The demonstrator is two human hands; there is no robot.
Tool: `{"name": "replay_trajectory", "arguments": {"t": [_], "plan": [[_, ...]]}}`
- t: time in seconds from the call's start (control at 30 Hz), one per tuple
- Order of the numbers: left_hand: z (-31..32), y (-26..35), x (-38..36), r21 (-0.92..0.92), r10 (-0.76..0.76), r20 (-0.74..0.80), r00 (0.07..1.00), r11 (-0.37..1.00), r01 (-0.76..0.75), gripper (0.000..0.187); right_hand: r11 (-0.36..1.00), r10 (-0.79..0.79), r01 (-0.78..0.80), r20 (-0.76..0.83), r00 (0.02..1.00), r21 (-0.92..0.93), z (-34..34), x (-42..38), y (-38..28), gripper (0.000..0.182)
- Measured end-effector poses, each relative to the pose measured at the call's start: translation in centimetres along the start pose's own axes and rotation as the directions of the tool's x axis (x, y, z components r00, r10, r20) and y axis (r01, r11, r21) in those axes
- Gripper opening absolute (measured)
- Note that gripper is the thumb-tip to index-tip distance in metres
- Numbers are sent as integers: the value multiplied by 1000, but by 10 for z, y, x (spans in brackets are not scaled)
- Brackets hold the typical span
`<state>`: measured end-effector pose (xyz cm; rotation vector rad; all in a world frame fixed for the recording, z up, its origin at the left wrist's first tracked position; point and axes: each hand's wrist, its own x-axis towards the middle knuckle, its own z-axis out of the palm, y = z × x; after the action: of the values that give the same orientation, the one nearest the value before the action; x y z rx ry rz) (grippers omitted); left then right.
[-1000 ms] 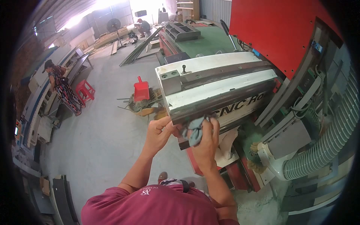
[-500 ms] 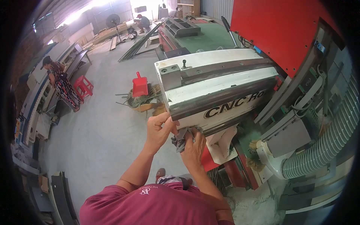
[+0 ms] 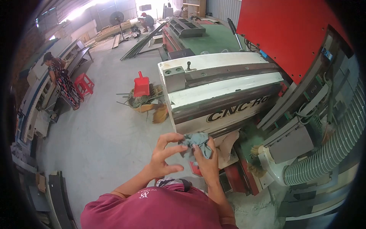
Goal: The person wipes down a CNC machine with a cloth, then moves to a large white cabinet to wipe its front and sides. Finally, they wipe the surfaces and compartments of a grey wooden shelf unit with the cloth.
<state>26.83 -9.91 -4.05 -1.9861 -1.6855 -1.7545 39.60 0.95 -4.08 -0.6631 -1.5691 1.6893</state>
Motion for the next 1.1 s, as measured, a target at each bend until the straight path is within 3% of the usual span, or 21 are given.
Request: {"name": "replay_trajectory", "arguments": {"t": [0.1, 0.17, 0.23, 0.3, 0.37, 0.4, 0.5, 0.53, 0.57, 0.6, 0.63, 0.67, 0.7, 0.73, 0.77, 0.8, 0.83, 0.93, 1.0, 1.07, 1.1], "plan": [[5, 7, 0, 118, 72, -36, 997, 991, -67, 59, 997, -52, 59, 132, 990, -52, 1, -6, -6, 29], [13, 3, -4, 69, 72, -63, 995, 995, -67, 64, 990, -46, 71, 207, 977, -119, 1, -5, 10, 39], [16, 2, -6, -65, 49, -139, 989, 996, -59, 66, 979, -59, -6, 311, 949, 205, 7, -8, 15, 49], [6, -3, -8, -28, 51, -123, 991, 998, -55, 66, 964, 2, -95, 345, 939, 250, 7, -6, 10, 56], [-2, -8, -11, 3, 45, -112, 993, 999, -45, 67, 966, -21, -121, 540, 842, 228, 2, -5, 2, 59], [-6, -9, -13, 14, 10, -177, 984, 1000, -7, 64, 991, -99, 27, 570, 816, 133, 0, -4, 6, 60], [-24, -14, -3, 171, 22, -382, 924, 984, 47, 53, 992, -109, 46, 614, 781, 118, 8, -2, -11, 61], [-30, -18, 3, 241, 66, -461, 885, 969, 54, 50, 976, -208, 136, 542, 815, 170, 9, -1, -15, 52], [-37, -22, 14, 133, -32, -636, 771, 980, 150, 46, 977, -202, 126, 558, 805, 171, 6, 2, -17, 52], [-41, -26, 27, 4, -133, -769, 626, 977, 213, 42, 927, -368, 295, 403, 838, 233, -5, 6, -20, 46], [-41, -30, 37, 6, -133, -773, 620, 976, 216, 42, 847, -520, 462, 230, 823, 263, -13, 9, -23, 40], [-38, -34, 47, -26, -127, -787, 604, 984, 174, 41, 848, -519, 460, 237, 821, 264, -16, 15, -26, 40], [-33, -36, 55, -56, -121, -801, 586, 990, 127, 39, 751, -660, 649, 148, 736, 124, -17, 23, -30, 36], [-26, -40, 60, 39, -65, -768, 637, 988, 148, 40, 609, -789, 793, 83, 609, -32, -15, 30, -34, 32], [-17, -45, 59, 118, -41, -689, 723, 979, 167, 42, 602, -794, 798, 90, 601, -25, -13, 36, -36, 32], [-2, -55, 55, 145, -41, -645, 763, 974, 175, 45, 528, -833, 828, 75, 548, -187, -11, 40, -38, 34], [11, -59, 49, 147, -38, -651, 759, 974, 174, 45, 442, -867, 827, 69, 493, -346, -9, 44, -40, 36], [32, -68, 28, 184, 1, -695, 719, 967, 176, 47, 375, -891, 796, 54, 452, -475, 0, 60, -43, 44], [39, -76, 10, -30, -214, -668, 713, 965, 261, 48, 324, -899, 775, 78, 431, -543, 3, 65, -43, 44], [45, -89, -11, -67, -288, -640, 712, 944, 322, 47, 175, -876, 670, 197, 440, -721, 5, 71, -41, 45], [46, -97, -17, -101, -361, -612, 704, 918, 382, 45, 171, -878, 674, 199, 435, -719, 7, 75, -38, 45]]}}
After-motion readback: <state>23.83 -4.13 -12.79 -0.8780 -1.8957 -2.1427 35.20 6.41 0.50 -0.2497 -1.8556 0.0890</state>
